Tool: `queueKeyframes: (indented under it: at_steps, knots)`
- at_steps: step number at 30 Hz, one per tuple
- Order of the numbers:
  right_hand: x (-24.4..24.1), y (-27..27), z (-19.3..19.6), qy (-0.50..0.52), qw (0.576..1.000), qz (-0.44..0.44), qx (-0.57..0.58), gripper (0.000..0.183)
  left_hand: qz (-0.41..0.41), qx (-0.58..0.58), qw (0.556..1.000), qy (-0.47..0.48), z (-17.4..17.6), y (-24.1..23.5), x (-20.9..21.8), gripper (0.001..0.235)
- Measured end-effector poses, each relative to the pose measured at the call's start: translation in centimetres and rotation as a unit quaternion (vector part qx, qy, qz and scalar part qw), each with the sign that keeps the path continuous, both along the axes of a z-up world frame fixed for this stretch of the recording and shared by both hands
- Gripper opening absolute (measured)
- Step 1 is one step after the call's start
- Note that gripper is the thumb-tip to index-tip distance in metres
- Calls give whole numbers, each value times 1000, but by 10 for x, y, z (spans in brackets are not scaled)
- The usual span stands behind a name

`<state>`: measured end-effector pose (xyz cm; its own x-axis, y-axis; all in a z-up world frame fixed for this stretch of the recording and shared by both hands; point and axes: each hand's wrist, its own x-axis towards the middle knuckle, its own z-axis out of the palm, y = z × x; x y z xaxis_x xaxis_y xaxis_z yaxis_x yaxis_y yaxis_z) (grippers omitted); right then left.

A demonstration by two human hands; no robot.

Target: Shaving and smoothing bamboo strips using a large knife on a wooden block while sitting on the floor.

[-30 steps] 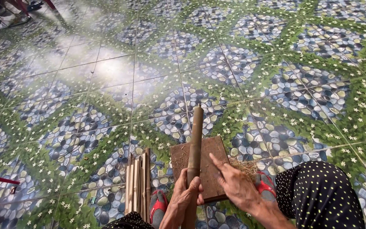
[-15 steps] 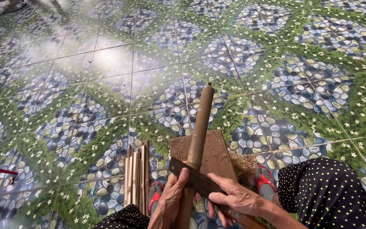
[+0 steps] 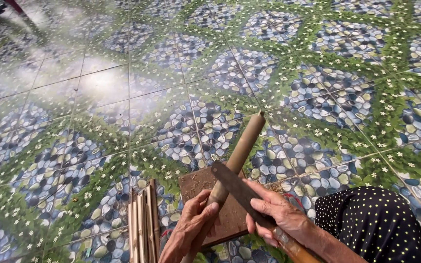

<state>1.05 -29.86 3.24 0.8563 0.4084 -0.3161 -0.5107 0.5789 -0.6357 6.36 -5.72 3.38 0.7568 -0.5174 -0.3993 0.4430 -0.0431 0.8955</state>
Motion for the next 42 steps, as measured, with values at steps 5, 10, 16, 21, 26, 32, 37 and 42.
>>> queueKeyframes:
  at_steps: [5,10,16,21,26,32,37,42]
  knots:
    - [-9,-1,-3,181,979,80,-50,65,27,-54,994,96,-26,8,-4,64]
    - [-8,-16,3,98,993,49,34,60,8,59,987,151,-25,18,-8,62]
    - [-17,-7,-5,194,976,90,-35,55,-37,-194,973,118,-38,16,-15,70]
    - [-11,-24,16,132,991,32,2,52,-37,36,993,107,-46,26,-17,58]
    - [-19,-14,21,188,980,37,-63,45,-37,2,989,144,-21,23,-19,63]
    - [5,-58,-19,96,994,-47,8,31,-43,59,989,127,-48,34,-10,68]
    - [-10,-15,10,115,993,26,19,47,-19,-14,989,145,-39,24,-11,70]
    - [-11,-32,-10,97,992,53,56,26,11,-42,977,210,-38,39,-13,68]
